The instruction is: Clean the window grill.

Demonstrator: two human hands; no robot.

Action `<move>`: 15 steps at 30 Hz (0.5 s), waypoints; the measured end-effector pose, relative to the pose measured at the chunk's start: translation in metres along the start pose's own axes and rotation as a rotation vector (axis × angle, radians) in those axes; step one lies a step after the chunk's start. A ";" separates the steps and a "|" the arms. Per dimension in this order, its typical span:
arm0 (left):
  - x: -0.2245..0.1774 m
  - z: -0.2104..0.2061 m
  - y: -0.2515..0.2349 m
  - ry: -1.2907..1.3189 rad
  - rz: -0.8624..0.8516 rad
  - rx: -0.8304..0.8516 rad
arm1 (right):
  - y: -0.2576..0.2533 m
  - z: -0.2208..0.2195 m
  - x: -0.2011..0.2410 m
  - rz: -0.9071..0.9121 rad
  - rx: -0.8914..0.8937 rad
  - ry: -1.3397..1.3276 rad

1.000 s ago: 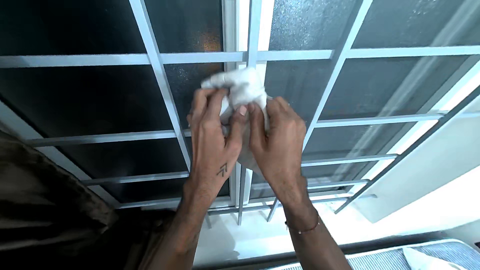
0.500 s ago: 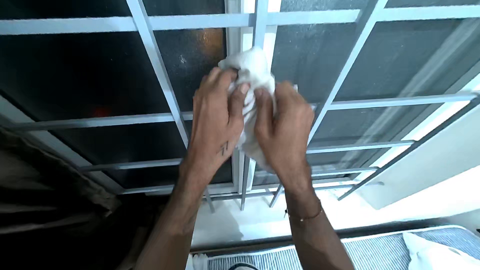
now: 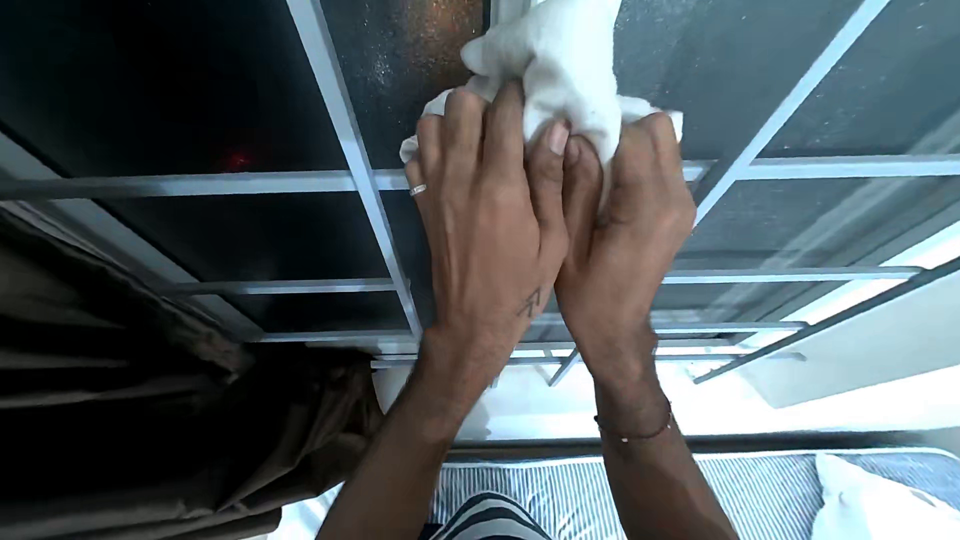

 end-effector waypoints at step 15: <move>0.015 -0.012 -0.011 0.157 -0.087 -0.063 | -0.018 -0.014 -0.006 0.061 -0.172 -0.074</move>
Point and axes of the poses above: each hand's wrist, its own y-axis away from the middle knuckle, its own z-axis out of the back of the hand, x = y × z, the point moved 8 cm from there along -y, towards the middle knuckle, and after that the axes turned 12 degrees about -z, right-handed, at the moved point
